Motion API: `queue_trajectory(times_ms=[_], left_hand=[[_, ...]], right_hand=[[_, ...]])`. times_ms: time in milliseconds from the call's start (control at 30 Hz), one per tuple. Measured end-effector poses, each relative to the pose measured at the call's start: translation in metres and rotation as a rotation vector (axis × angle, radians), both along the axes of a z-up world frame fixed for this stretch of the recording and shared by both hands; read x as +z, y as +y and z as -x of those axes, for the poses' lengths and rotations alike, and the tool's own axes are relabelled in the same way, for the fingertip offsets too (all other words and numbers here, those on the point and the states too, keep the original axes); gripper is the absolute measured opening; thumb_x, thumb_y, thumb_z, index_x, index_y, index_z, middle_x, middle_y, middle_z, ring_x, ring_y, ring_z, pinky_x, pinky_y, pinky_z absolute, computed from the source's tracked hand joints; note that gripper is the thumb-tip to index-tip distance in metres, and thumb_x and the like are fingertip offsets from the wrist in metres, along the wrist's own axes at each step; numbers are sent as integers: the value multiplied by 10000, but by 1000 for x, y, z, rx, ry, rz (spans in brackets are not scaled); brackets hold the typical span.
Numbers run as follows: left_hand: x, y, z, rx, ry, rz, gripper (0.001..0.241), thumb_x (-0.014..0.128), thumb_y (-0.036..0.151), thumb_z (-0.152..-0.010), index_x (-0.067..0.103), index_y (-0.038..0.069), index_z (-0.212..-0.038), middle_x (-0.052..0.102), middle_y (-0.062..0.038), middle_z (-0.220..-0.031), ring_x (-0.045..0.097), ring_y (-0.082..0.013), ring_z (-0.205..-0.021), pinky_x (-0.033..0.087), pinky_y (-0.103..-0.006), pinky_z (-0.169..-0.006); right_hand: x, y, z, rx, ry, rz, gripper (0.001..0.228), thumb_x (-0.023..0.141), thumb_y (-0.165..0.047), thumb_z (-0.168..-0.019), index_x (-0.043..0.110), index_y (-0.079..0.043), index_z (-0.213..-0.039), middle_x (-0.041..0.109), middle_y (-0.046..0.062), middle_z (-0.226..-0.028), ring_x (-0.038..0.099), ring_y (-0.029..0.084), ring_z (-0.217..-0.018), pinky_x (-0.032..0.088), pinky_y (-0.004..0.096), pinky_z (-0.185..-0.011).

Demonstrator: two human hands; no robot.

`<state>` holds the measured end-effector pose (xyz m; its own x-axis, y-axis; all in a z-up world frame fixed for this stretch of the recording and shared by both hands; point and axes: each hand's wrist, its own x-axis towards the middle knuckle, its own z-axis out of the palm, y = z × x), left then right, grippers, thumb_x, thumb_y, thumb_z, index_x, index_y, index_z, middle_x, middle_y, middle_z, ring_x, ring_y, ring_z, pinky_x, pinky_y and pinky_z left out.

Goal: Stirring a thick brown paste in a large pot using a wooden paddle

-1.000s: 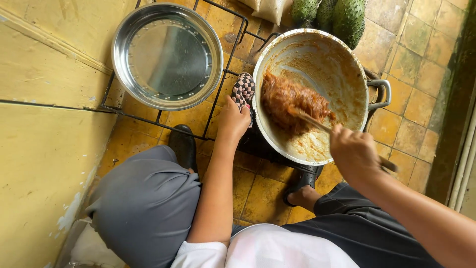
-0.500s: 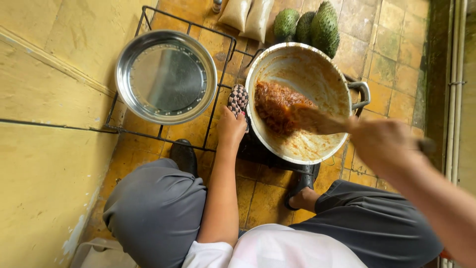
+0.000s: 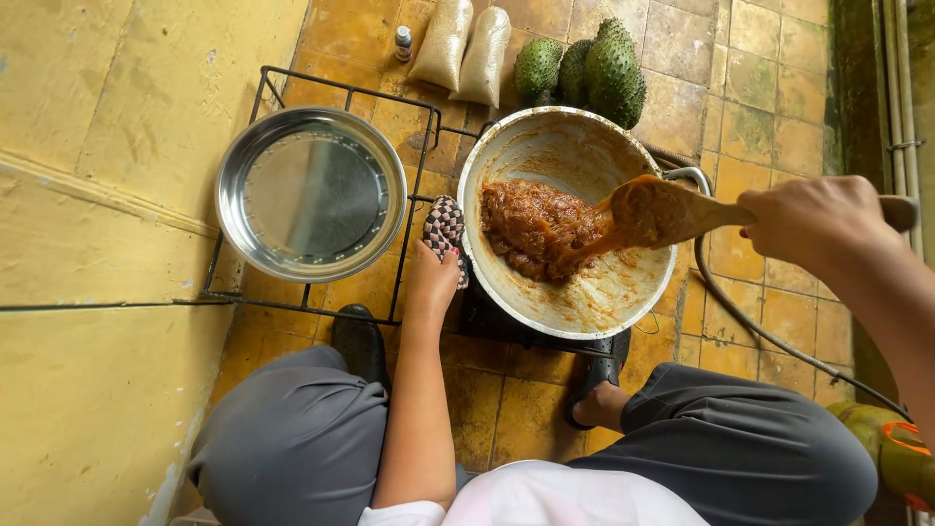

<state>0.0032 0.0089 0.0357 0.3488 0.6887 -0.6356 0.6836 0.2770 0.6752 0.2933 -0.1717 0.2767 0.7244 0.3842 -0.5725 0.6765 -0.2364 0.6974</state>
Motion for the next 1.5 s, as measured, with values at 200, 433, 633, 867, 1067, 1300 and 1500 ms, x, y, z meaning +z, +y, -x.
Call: queue_trajectory(times_ms=[200,433,633,867,1067,1300,1500], left_hand=[[-20,4,-4,-53,94,47,789,455,359,-1016,113,-4,-1627,444,-228,-1544,545,-418,-1304,505,-524,-1015],[-22,6,1,-109,69,-8,778,491,392,-1006,171,-41,-1567,477,-247,-1463,554,-444,-1239,483,-546,-956],[-28,6,0,-125,51,46,896,514,406,-998,44,-30,-1625,344,-247,-1605,432,-417,-1407,402,-507,-1103],[-38,5,6,-108,-36,-43,728,583,336,-933,321,-31,-1504,613,-281,-1376,576,-439,-1311,449,-568,-1088],[-27,2,7,-75,-82,-13,742,563,315,-949,281,-47,-1532,548,-306,-1451,533,-470,-1349,438,-577,-1106],[-12,-4,11,-24,-139,12,770,544,332,-951,238,-27,-1559,489,-276,-1523,509,-428,-1386,456,-545,-1110],[-8,-12,11,7,-154,-46,722,527,328,-962,253,-9,-1539,541,-276,-1466,561,-448,-1327,484,-564,-1069]], right_hand=[[-83,-17,-73,287,-12,37,304,297,-304,-1070,483,-376,-1298,503,-145,-551,500,29,-457,436,158,-463],[-149,-38,-110,359,192,76,488,276,-687,-955,438,-466,-1359,748,-183,-782,727,18,-615,594,176,-521],[-183,-47,-60,38,554,-117,356,452,-569,-966,572,-438,-1275,653,-134,-598,538,10,-419,457,115,-387],[-203,-38,46,-586,843,-569,571,560,-482,-1001,573,-43,-1367,686,219,-1186,744,308,-965,604,418,-848],[-234,13,95,-1474,1265,-1103,376,420,-420,-1063,492,-53,-1024,330,-22,-512,341,108,-303,253,241,-292],[-249,-2,77,-1859,2119,-1506,409,430,-447,-1084,496,-47,-1035,344,-100,-673,366,-19,-471,280,148,-429],[-260,-88,61,-2111,2283,-1691,351,507,-349,-1073,565,-7,-1124,416,-85,-755,439,-23,-545,325,145,-479]])
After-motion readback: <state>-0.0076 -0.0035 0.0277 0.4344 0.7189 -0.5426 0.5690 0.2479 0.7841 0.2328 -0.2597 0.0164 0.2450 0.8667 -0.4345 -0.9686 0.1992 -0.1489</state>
